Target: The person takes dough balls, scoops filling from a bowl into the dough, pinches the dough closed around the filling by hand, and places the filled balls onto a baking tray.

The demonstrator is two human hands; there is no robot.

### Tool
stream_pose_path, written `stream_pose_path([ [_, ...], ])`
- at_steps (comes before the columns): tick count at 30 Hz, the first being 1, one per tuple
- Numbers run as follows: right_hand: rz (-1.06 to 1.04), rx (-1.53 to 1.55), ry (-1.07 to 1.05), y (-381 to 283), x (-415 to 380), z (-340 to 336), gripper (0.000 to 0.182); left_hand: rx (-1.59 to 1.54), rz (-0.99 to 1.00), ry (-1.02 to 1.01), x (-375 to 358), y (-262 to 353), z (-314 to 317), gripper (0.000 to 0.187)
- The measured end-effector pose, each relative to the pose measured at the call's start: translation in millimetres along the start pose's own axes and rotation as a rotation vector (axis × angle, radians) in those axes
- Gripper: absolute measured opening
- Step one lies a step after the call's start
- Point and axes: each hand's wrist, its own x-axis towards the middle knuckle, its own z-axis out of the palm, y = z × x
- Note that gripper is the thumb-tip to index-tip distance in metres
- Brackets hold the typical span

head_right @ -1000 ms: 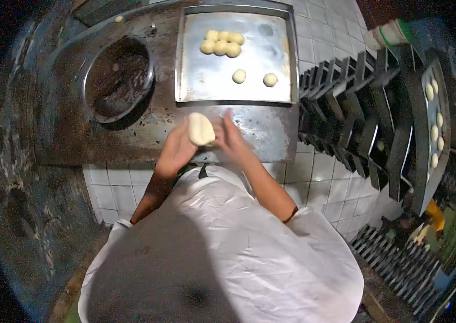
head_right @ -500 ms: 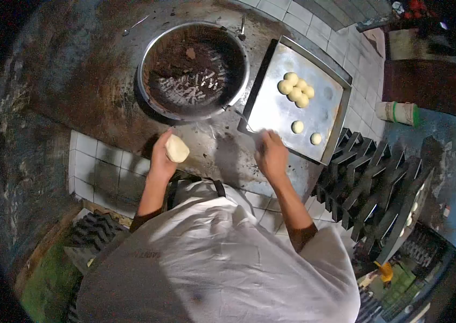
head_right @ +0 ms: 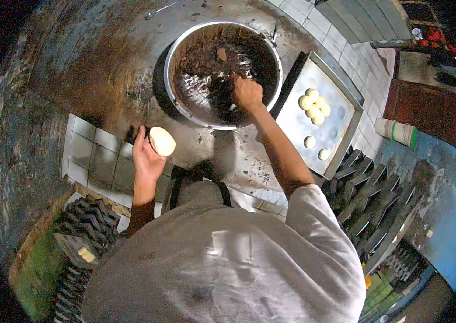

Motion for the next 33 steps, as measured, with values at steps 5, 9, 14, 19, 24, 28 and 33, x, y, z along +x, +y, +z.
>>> stream_pose_path([
  [5,-0.373,0.821,-0.141,27.3,-10.9,0.3,0.006,0.000,0.019,-0.041,-3.2,-17.3,20.0,0.027],
  [9,-0.186,1.228,-0.483,14.7,-87.7,-91.4,0.013,-0.034,0.034,-0.098,-15.1,-45.8,51.3,0.025],
  [14,-0.251,1.459,-0.336,31.1,-205.0,-113.7,0.021,-0.077,-0.040,-0.281,-43.7,-109.2,91.8,0.029],
  [19,-0.012,1.397,0.067,51.0,-262.5,-95.9,0.015,0.059,-0.082,-0.257,-75.5,-182.6,66.1,0.031],
  [24,-0.034,1.081,0.156,51.9,-253.9,-79.8,0.022,0.085,-0.039,-0.175,-95.0,-196.1,24.0,0.034],
  [28,-0.074,0.844,0.166,27.4,-207.1,-82.9,0.027,0.071,0.037,-0.126,-109.5,-168.9,23.0,0.027],
  [33,-0.122,0.521,0.175,6.6,-112.0,-40.5,0.035,-0.002,0.077,-0.044,-107.6,-128.9,25.5,0.029],
])
